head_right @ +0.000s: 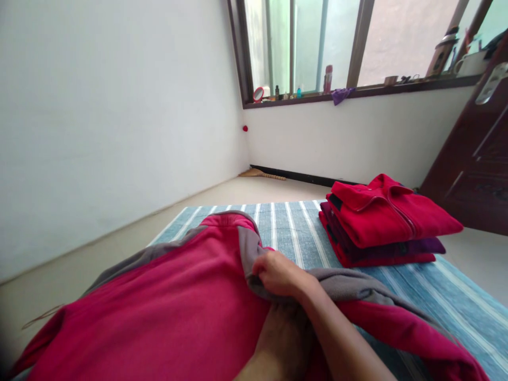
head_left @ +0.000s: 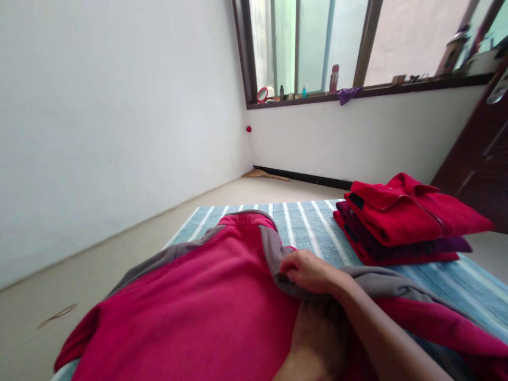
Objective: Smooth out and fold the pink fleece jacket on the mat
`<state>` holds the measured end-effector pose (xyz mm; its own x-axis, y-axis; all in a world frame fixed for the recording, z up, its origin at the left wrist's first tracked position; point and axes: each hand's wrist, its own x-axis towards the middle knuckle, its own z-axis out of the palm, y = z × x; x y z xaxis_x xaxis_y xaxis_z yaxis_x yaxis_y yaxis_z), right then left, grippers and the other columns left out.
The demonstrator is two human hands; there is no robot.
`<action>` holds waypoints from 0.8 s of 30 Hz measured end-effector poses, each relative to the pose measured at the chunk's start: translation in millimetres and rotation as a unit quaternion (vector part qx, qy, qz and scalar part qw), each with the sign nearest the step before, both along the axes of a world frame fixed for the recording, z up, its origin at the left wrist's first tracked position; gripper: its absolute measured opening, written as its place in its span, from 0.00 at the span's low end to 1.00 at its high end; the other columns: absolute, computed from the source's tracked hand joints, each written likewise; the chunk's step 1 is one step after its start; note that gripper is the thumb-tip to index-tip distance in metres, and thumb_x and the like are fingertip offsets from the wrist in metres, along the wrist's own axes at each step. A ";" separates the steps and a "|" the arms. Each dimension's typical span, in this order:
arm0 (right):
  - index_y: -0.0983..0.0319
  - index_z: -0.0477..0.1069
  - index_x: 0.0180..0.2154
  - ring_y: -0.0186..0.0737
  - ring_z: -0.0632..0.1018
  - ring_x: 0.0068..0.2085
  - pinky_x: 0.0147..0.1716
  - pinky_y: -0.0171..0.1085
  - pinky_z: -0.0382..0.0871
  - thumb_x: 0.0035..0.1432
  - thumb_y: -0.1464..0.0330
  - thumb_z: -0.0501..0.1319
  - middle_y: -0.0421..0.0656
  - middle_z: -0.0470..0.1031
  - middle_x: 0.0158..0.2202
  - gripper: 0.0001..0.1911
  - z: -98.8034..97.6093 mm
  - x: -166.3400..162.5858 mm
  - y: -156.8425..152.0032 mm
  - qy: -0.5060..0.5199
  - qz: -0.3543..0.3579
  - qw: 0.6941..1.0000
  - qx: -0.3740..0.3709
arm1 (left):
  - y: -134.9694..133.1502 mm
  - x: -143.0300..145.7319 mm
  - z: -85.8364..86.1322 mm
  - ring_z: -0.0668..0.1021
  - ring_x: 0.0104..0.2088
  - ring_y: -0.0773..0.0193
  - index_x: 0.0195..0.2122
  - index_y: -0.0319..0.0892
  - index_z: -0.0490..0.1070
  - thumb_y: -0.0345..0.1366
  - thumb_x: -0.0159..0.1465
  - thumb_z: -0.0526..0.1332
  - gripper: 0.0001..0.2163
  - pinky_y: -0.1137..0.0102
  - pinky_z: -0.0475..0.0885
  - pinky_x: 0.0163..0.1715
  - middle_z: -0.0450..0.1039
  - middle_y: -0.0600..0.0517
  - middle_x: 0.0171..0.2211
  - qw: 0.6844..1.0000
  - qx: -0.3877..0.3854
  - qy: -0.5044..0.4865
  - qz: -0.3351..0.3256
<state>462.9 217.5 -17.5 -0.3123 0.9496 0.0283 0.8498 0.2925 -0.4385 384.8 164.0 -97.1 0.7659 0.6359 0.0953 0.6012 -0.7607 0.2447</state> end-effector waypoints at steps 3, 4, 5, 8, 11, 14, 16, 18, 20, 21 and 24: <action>0.66 0.77 0.42 0.45 0.77 0.44 0.38 0.35 0.64 0.55 0.73 0.53 0.51 0.79 0.42 0.17 8.4 33.4 6.9 -0.058 -0.194 0.979 0.012 | -3.3 -7.8 -0.8 0.61 0.64 0.52 0.65 0.46 0.58 0.47 0.68 0.49 0.25 0.55 0.55 0.65 0.59 0.47 0.65 0.996 -0.069 -0.037 0.037; 0.67 0.77 0.42 0.48 0.76 0.45 0.38 0.36 0.64 0.56 0.70 0.54 0.54 0.78 0.43 0.17 7.9 42.7 8.4 -0.078 -0.221 0.972 -0.011 | -4.3 -9.1 -0.6 0.60 0.65 0.52 0.64 0.45 0.59 0.48 0.68 0.48 0.25 0.54 0.53 0.65 0.59 0.46 0.65 0.994 -0.084 -0.044 0.047; 0.67 0.77 0.42 0.49 0.76 0.45 0.38 0.37 0.63 0.57 0.67 0.55 0.55 0.78 0.43 0.17 6.5 50.6 9.6 -0.086 -0.223 0.970 -0.045 | -5.1 -9.7 0.1 0.59 0.65 0.52 0.63 0.44 0.60 0.48 0.68 0.48 0.25 0.54 0.52 0.66 0.58 0.46 0.65 0.994 -0.090 -0.048 0.050; 0.66 0.79 0.39 0.45 0.76 0.41 0.35 0.35 0.63 0.58 0.62 0.57 0.52 0.79 0.38 0.18 1.5 66.0 13.6 -0.078 -0.178 0.974 -0.120 | -6.0 -8.9 3.9 0.58 0.66 0.53 0.62 0.43 0.62 0.47 0.68 0.46 0.25 0.54 0.51 0.66 0.58 0.44 0.65 0.994 -0.083 -0.052 0.040; 0.69 0.80 0.33 0.38 0.74 0.32 0.29 0.33 0.60 0.57 0.64 0.57 0.47 0.77 0.28 0.16 2.5 72.2 20.1 -0.073 -0.177 0.970 -0.152 | -5.3 -7.4 7.1 0.57 0.66 0.52 0.63 0.42 0.61 0.46 0.69 0.47 0.25 0.53 0.52 0.65 0.56 0.43 0.66 0.995 -0.078 -0.048 0.035; 0.70 0.78 0.29 0.32 0.69 0.24 0.23 0.31 0.57 0.56 0.68 0.57 0.42 0.71 0.20 0.15 13.5 73.7 25.2 -0.058 -0.191 0.961 -0.192 | -4.6 -6.6 6.9 0.57 0.66 0.52 0.63 0.42 0.60 0.46 0.69 0.46 0.25 0.53 0.52 0.65 0.56 0.43 0.66 0.995 -0.080 -0.051 0.034; 0.69 0.78 0.30 0.30 0.66 0.21 0.21 0.30 0.56 0.56 0.71 0.56 0.40 0.70 0.19 0.13 25.5 73.6 25.9 -0.042 -0.196 0.958 -0.205 | -4.4 -6.1 5.8 0.58 0.66 0.51 0.63 0.41 0.60 0.46 0.69 0.46 0.25 0.53 0.52 0.65 0.56 0.42 0.66 0.995 -0.079 -0.057 0.035; 0.68 0.79 0.31 0.29 0.66 0.21 0.20 0.29 0.56 0.55 0.72 0.56 0.40 0.71 0.21 0.12 37.8 73.7 25.1 -0.026 -0.193 0.959 -0.207 | -4.1 -5.7 5.2 0.59 0.65 0.50 0.63 0.42 0.61 0.46 0.68 0.47 0.25 0.53 0.53 0.65 0.57 0.42 0.65 0.995 -0.077 -0.061 0.032; 0.68 0.78 0.29 0.28 0.66 0.21 0.20 0.28 0.56 0.56 0.71 0.56 0.40 0.73 0.22 0.12 46.3 74.4 24.0 -0.016 -0.190 0.961 -0.200 | -3.7 -5.2 5.3 0.60 0.65 0.49 0.63 0.42 0.60 0.45 0.68 0.48 0.25 0.53 0.54 0.64 0.57 0.42 0.66 0.995 -0.074 -0.063 0.025; 0.69 0.78 0.28 0.28 0.67 0.21 0.20 0.28 0.56 0.56 0.71 0.57 0.41 0.73 0.22 0.13 48.2 75.0 23.4 -0.014 -0.193 0.961 -0.197 | -3.5 -4.9 5.4 0.60 0.65 0.49 0.63 0.42 0.60 0.45 0.68 0.48 0.25 0.53 0.54 0.64 0.56 0.42 0.66 0.995 -0.074 -0.063 0.022; 0.70 0.78 0.26 0.29 0.69 0.21 0.21 0.29 0.58 0.58 0.70 0.56 0.42 0.73 0.21 0.15 45.8 77.4 19.6 -0.018 -0.221 0.960 -0.171 | -3.5 -4.4 5.2 0.59 0.65 0.50 0.63 0.42 0.61 0.45 0.68 0.49 0.24 0.54 0.53 0.65 0.56 0.42 0.66 0.995 -0.074 -0.061 0.021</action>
